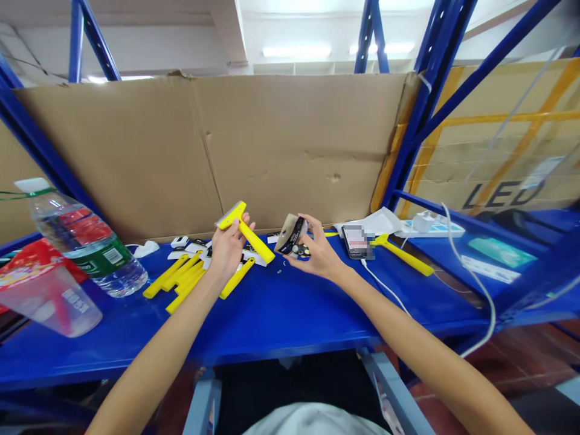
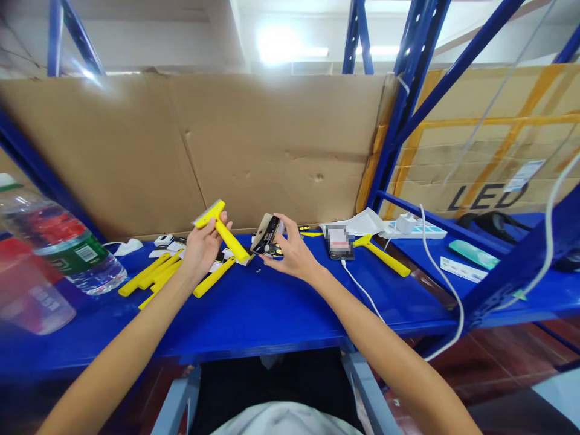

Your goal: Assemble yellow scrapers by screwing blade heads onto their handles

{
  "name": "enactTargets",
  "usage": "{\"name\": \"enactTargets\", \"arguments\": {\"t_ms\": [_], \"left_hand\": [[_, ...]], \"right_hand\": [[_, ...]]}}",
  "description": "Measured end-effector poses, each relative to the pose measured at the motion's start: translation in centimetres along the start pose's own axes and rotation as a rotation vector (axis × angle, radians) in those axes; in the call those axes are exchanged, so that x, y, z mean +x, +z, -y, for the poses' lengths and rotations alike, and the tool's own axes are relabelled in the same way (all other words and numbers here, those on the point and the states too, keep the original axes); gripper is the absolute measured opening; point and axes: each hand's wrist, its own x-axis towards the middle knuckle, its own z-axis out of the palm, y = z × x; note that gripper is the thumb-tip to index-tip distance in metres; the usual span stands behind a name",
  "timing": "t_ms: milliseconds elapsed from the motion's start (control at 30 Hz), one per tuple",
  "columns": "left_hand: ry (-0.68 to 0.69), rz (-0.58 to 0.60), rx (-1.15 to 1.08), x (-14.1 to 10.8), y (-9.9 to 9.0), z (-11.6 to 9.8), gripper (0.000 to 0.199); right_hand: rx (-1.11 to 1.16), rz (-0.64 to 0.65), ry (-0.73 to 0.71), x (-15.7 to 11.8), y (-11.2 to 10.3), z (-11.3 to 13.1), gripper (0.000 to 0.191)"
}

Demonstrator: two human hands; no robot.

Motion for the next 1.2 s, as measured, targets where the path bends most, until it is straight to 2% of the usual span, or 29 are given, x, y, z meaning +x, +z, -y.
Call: {"name": "enactTargets", "arguments": {"t_ms": [167,300,500,700,833,900,1100,1200], "left_hand": [[0.025,0.012,-0.04,0.3,-0.1,-0.5,0.026],[0.041,0.037,-0.029,-0.2,0.6,-0.6,0.033],[0.037,0.028,0.029,-1.2,1.5,0.3,0.049],[0.054,0.08,0.185,-1.8,1.5,1.3,0.063],[0.009,0.093,0.246,-2.7,2.1,1.8,0.072],[-0.011,0.101,0.25,-3.1,2.3,1.9,0.072],[-0.103,0.057,0.155,-3.0,2.2,2.2,0.052],[-0.135,0.058,0.099,-2.8,2.0,2.3,0.053]], "right_hand": [[0.056,0.092,-0.019,-0.6,0.0,1.1,0.03],[0.122,0.13,0.011,-0.8,0.1,1.6,0.032],[0.186,0.029,0.075,-0.7,0.3,1.6,0.039],[0.193,-0.096,0.092,-0.9,0.7,1.3,0.047],[0.151,-0.097,0.126,-1.0,0.9,1.3,0.06],[0.165,-0.088,0.116,-1.0,0.9,1.3,0.056],[0.265,-0.066,0.155,-0.6,0.5,1.6,0.022],[0.299,-0.077,0.226,-0.5,0.5,1.7,0.025]]}}
